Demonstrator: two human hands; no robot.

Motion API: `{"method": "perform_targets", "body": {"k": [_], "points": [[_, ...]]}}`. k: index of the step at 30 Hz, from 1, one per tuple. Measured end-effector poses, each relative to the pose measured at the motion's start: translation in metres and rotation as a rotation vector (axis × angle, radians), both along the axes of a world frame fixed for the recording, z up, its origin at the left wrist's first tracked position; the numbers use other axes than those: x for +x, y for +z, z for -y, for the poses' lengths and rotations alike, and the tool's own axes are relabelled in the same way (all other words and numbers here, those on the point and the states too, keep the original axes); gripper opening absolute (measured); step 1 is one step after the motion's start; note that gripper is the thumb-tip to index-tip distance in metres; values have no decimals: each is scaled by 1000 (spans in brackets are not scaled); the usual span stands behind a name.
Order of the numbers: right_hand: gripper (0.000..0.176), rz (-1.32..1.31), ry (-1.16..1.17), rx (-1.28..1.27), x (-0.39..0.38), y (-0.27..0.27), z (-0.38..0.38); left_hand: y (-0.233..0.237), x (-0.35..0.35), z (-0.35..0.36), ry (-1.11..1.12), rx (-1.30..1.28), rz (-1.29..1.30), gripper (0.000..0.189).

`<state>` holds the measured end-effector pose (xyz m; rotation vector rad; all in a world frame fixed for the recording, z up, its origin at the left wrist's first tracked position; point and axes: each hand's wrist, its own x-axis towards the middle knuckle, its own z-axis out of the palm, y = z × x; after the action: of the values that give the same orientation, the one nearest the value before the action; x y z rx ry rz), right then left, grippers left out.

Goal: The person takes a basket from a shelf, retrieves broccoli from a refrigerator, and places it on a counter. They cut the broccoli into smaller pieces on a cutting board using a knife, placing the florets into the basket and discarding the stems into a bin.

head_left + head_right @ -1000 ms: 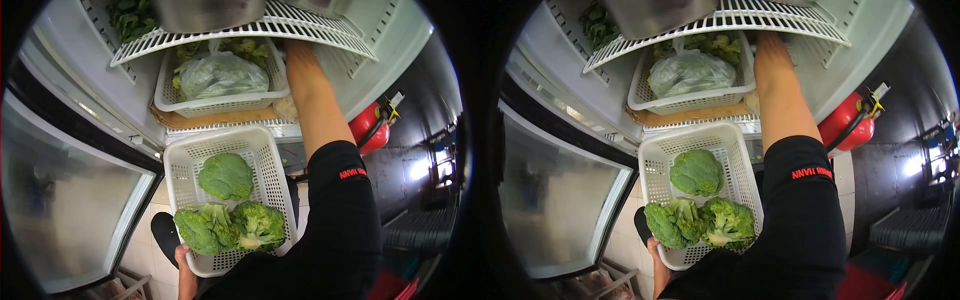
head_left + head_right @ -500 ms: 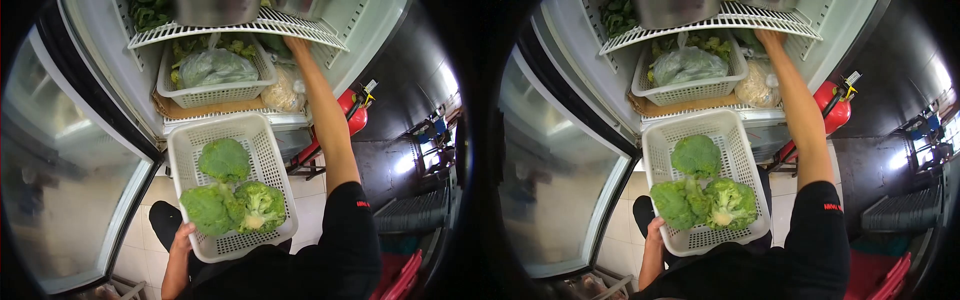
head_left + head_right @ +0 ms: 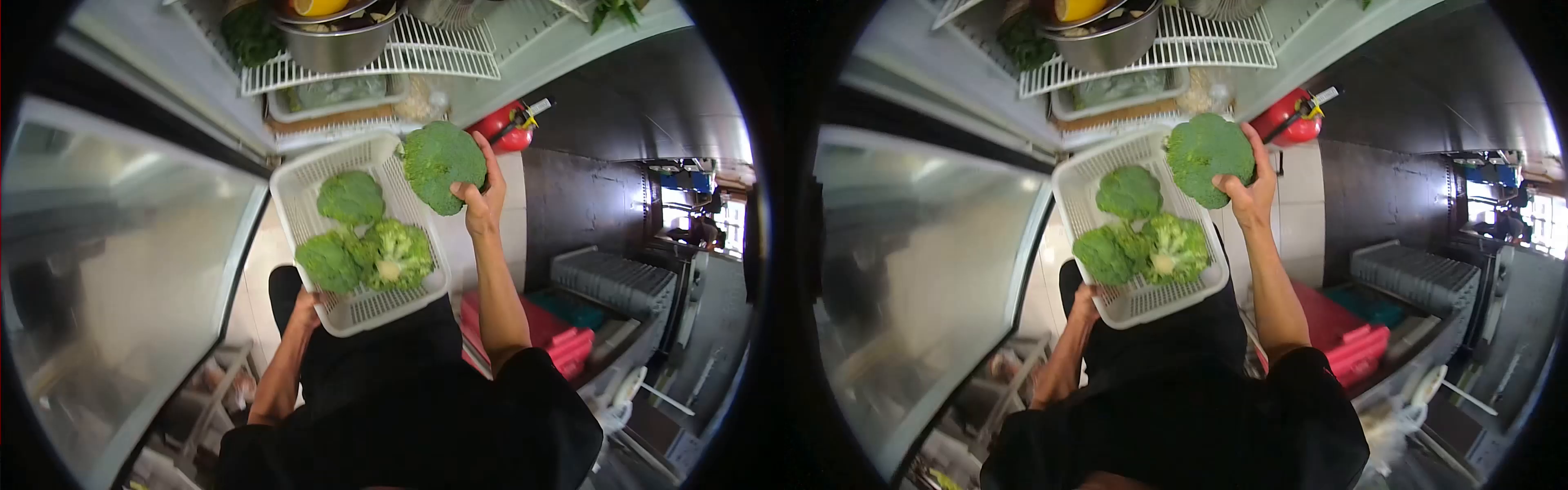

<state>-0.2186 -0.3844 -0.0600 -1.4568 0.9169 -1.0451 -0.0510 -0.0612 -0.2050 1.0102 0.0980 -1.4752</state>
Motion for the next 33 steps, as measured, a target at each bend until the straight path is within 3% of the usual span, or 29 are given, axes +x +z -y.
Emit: {"method": "perform_targets", "body": {"k": [4,10,11,14,15,18,19,22,24,26,28,30,32,33], "points": [[87,67,213,87,-23,103,-57,89,-30,-36,72,-56,-6,79],[83,210,259,43,-12,144,-84,123,-66,-58,221,-58,36,85],[71,188,229,-112,0,140,-87,123,-68,-56,247,-118,35,85],[60,-519,432,-370,7,139,-96,124,-76,-64,309,-203,91,84],[52,-723,457,-580,1,140,-108,124,-83,-73,349,-173,72,84],[51,-755,594,-598,-11,160,-158,116,-102,-112,392,-275,11,82],[54,-693,551,-660,-8,168,-160,120,-110,-119,415,-297,13,78],[41,-520,578,-844,36,232,-189,88,-140,-175,585,-247,42,75],[32,-175,652,-1150,85,262,-236,90,-154,-204,699,-285,48,74],[31,192,831,-1408,137,280,-277,138,-163,-210,775,-317,95,74],[27,280,1147,-1626,186,297,-333,153,-170,-233,883,-296,186,77],[23,141,1014,-1904,251,295,-375,152,-185,-268,989,-246,240,78],[18,-602,570,-2225,299,292,-382,146,-204,-292,1074,-174,252,76],[18,-743,509,-2273,317,286,-363,156,-215,-285,1158,-127,289,74]]}}
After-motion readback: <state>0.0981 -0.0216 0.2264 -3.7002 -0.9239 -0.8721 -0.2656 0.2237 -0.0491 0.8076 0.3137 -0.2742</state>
